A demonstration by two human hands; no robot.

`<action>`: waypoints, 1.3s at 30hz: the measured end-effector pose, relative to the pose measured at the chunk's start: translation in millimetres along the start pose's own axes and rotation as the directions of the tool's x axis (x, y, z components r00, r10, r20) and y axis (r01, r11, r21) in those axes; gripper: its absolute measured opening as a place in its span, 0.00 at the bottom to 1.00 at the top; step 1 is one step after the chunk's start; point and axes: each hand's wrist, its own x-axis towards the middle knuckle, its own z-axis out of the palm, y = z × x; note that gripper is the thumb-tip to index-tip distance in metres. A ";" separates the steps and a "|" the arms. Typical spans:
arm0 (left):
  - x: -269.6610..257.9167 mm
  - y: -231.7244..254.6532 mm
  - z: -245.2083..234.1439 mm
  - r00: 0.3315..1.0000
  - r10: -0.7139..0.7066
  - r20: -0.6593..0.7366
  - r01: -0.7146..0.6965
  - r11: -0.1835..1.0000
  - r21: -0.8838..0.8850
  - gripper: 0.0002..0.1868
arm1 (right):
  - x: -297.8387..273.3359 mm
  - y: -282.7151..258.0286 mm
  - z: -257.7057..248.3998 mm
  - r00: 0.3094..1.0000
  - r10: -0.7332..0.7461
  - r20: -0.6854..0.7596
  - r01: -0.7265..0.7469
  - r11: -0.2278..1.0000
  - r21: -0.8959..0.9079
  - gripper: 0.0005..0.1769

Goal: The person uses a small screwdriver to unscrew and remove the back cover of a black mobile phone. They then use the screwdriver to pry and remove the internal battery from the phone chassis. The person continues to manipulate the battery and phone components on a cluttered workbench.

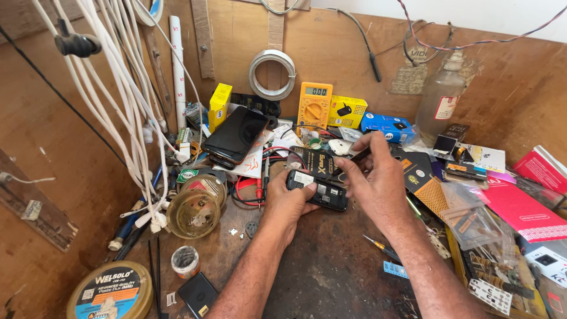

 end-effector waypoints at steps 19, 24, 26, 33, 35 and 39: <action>1.0 -1.7 -1.6 1.000 0.011 0.005 -0.011 1.000 -0.002 0.19 | -0.6 5.2 1.9 0.984 -0.179 0.005 0.176 0.971 0.161 0.17; 0.7 -0.6 -1.0 1.000 0.008 -0.022 -0.007 1.000 0.004 0.18 | -2.8 12.6 1.0 0.979 -0.169 -0.116 0.194 0.944 0.268 0.19; -1.0 -2.2 -2.4 0.999 0.020 -0.036 -0.021 0.999 -0.041 0.17 | -4.1 16.1 0.0 0.917 -0.299 -0.265 0.380 0.859 0.344 0.20; -3.8 8.3 -2.9 0.998 0.036 -0.056 -0.049 0.968 -0.246 0.17 | -5.8 22.6 6.0 0.873 -0.332 -0.358 0.427 0.874 0.231 0.14; -4.5 12.8 -2.6 0.999 0.025 -0.043 -0.038 0.947 -0.318 0.17 | -7.1 21.6 9.2 0.892 -0.290 -0.347 0.373 0.905 0.202 0.09; -0.9 22.1 1.7 0.989 -0.036 -0.145 0.005 0.977 -0.213 0.17 | -7.8 14.5 5.7 0.890 -0.207 -0.406 0.255 0.965 0.067 0.06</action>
